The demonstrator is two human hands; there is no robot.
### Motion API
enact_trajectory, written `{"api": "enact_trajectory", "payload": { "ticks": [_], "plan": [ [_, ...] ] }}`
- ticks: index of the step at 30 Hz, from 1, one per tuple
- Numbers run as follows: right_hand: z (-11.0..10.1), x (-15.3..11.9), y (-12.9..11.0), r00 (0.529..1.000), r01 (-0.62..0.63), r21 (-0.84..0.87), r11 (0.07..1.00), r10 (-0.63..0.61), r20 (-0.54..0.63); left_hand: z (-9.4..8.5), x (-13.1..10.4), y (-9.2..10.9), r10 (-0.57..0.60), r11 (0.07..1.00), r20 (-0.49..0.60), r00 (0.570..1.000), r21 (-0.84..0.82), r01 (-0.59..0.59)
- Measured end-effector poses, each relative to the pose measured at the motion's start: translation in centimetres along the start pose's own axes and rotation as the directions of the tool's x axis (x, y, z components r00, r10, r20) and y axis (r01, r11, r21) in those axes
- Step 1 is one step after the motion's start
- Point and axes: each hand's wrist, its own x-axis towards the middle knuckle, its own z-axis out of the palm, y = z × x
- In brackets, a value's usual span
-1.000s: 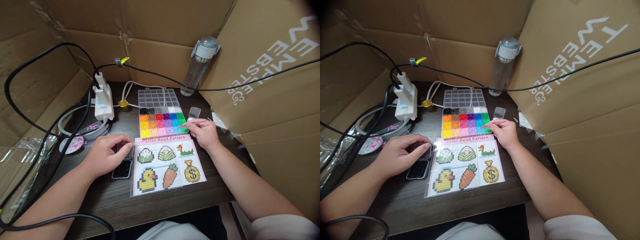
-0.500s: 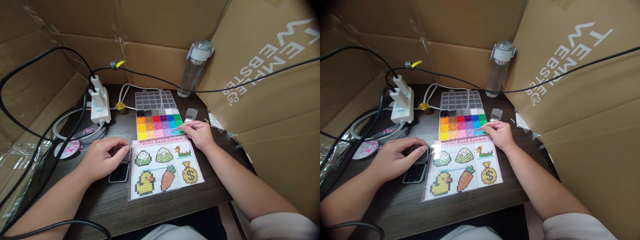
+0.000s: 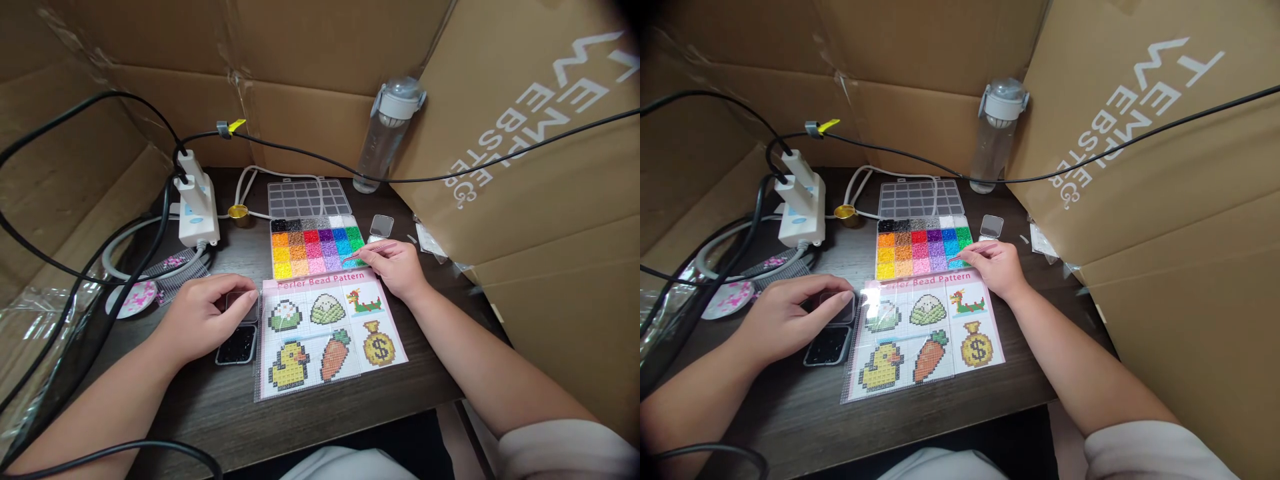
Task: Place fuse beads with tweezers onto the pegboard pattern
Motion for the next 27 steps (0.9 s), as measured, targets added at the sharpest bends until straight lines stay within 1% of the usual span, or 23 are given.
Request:
{"api": "enact_trajectory", "payload": {
  "ticks": [11, 14, 19, 23, 26, 27],
  "plan": [
    [-0.1, -0.1, 0.3, 1.0, 0.012, -0.006, 1.0, -0.012, -0.004, 0.1, 0.2, 0.1, -0.01, 1.0, -0.018, 1.0, -0.007, 0.01],
    [-0.2, 0.0, 0.4, 1.0, 0.002, 0.028, 1.0, -0.002, -0.013, 0.1, 0.1, 0.1, -0.022, 1.0, -0.015, 1.0, -0.005, 0.021],
    [-0.5, 0.0, 0.4, 0.997, -0.02, 0.13, 0.991, 0.029, -0.067, 0.0, 0.1, 0.2, -0.02, 1.0, -0.002, 1.0, -0.005, 0.02],
    [-0.3, -1.0, -0.8, 0.998, -0.004, 0.218, 0.976, 0.018, -0.06, 0.0, 0.0, 0.2, -0.008, 1.0, 0.006, 1.0, -0.007, 0.008],
    [0.6, -2.6, -2.4, 1.0, 0.029, 0.256, 0.966, -0.028, -0.007, 0.0, 0.0, 0.4, -0.013, 1.0, 0.009, 1.0, -0.018, 0.014],
    [1.0, -3.2, -3.0, 0.999, 0.032, 0.262, 0.965, -0.042, 0.034, 0.1, 0.0, 0.5, -0.02, 0.999, 0.011, 1.0, -0.025, 0.02]
  ]
}}
